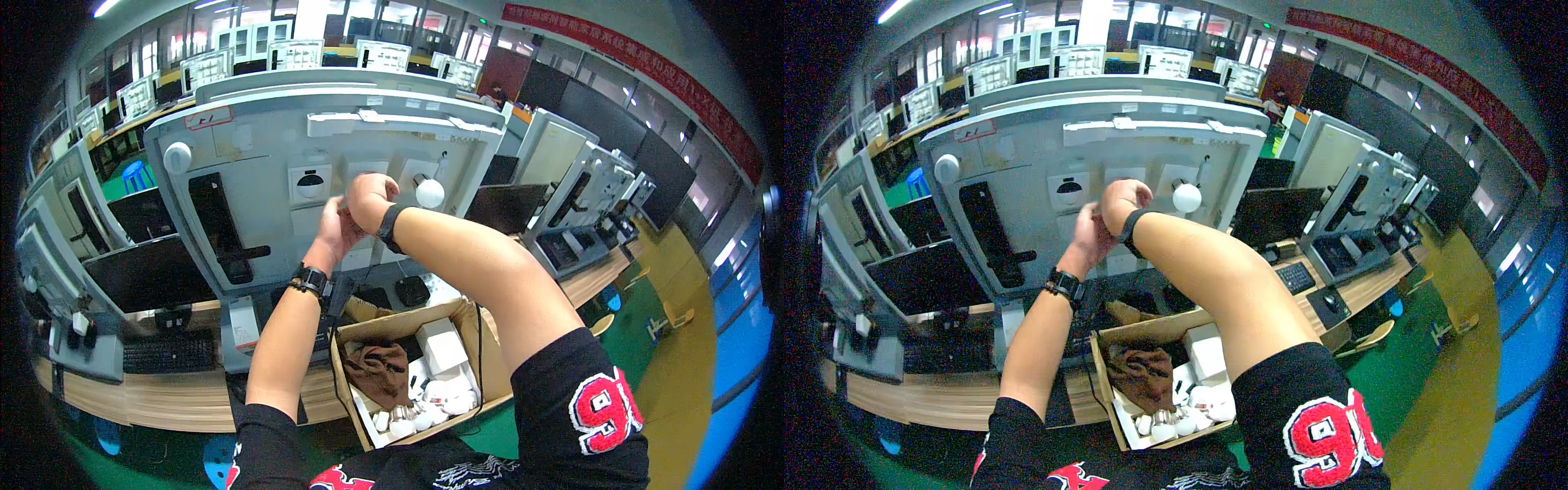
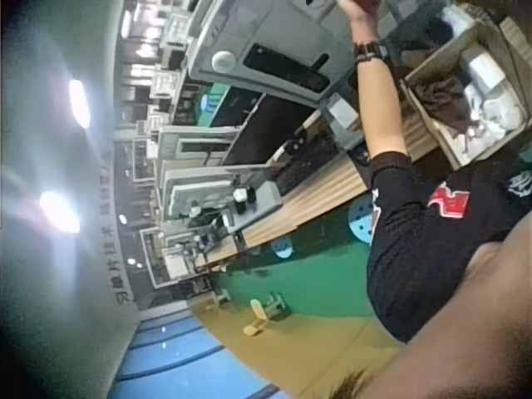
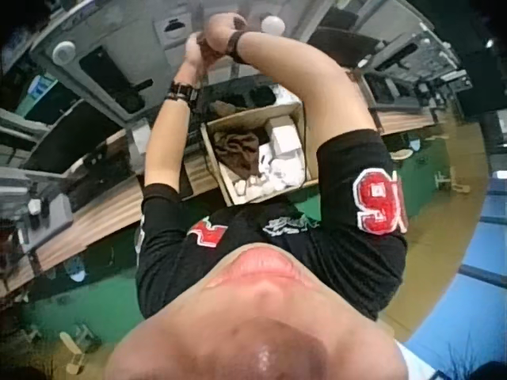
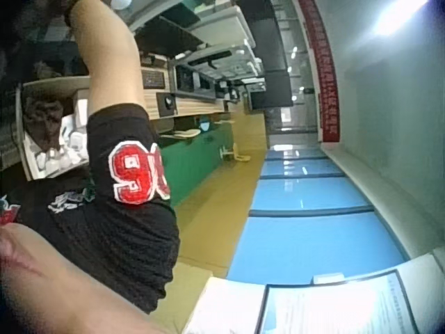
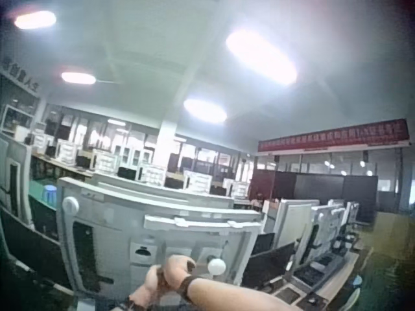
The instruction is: The person takes white light bulbs from a cardboard box and screws them into sockets on a wall-mounted fixture. They repeat this process for multiple sockets, then place the box on the floor and walk away.
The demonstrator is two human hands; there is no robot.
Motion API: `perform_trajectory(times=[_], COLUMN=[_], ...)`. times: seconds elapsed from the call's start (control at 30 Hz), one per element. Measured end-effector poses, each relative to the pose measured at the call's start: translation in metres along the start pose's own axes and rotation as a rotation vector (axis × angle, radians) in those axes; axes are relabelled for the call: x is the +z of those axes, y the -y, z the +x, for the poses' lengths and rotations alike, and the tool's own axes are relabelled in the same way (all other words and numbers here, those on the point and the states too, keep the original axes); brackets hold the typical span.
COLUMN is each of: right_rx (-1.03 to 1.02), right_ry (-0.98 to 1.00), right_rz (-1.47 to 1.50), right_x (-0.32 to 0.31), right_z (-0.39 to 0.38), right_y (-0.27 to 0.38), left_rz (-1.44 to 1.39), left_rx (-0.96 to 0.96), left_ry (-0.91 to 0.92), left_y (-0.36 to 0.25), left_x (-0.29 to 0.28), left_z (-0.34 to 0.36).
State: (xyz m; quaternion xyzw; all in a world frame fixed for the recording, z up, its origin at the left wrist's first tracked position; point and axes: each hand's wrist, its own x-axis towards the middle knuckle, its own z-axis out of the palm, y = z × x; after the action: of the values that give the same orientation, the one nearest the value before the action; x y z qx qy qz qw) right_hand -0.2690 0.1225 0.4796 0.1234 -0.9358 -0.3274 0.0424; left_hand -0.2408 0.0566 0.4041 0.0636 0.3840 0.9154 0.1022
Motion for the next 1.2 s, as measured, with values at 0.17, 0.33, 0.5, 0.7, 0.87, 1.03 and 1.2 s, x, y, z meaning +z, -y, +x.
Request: perform_trajectory(times=[0.17, 0.33, 0.5, 0.7, 0.87, 1.03, 1.2], right_rx=[-0.146, -0.155, 0.085, 0.033, -0.159, -0.142, -0.156], right_ry=[-0.386, -0.526, -0.317, 0.12, 0.405, 0.25, -0.097], right_rz=[0.128, 1.051, 2.004, 2.543, 2.582, 2.271, 1.49], right_x=[0.028, 0.03, 0.084, 0.084, 0.099, 0.076, 0.044], right_z=[-0.004, -0.009, -0.01, -0.005, -0.011, -0.006, -0.007], right_y=[-0.009, -0.034, -0.028, -0.028, -0.028, -0.037, -0.051], left_rz=[-0.043, 0.011, 0.373, 0.225, 0.436, 0.603, 0.854], left_rx=[-0.034, 0.013, -0.012, 0.129, 0.023, 0.12, 0.099], left_ry=[-0.044, 0.06, -0.222, -0.338, -0.47, -0.512, -0.493], left_y=[0.003, 0.003, 0.021, 0.021, 0.021, 0.009, 0.002], left_x=[0.01, 0.022, 0.016, 0.04, 0.038, 0.006, -0.017], left_z=[0.003, 0.022, 0.043, 0.035, 0.032, 0.043, 0.035])
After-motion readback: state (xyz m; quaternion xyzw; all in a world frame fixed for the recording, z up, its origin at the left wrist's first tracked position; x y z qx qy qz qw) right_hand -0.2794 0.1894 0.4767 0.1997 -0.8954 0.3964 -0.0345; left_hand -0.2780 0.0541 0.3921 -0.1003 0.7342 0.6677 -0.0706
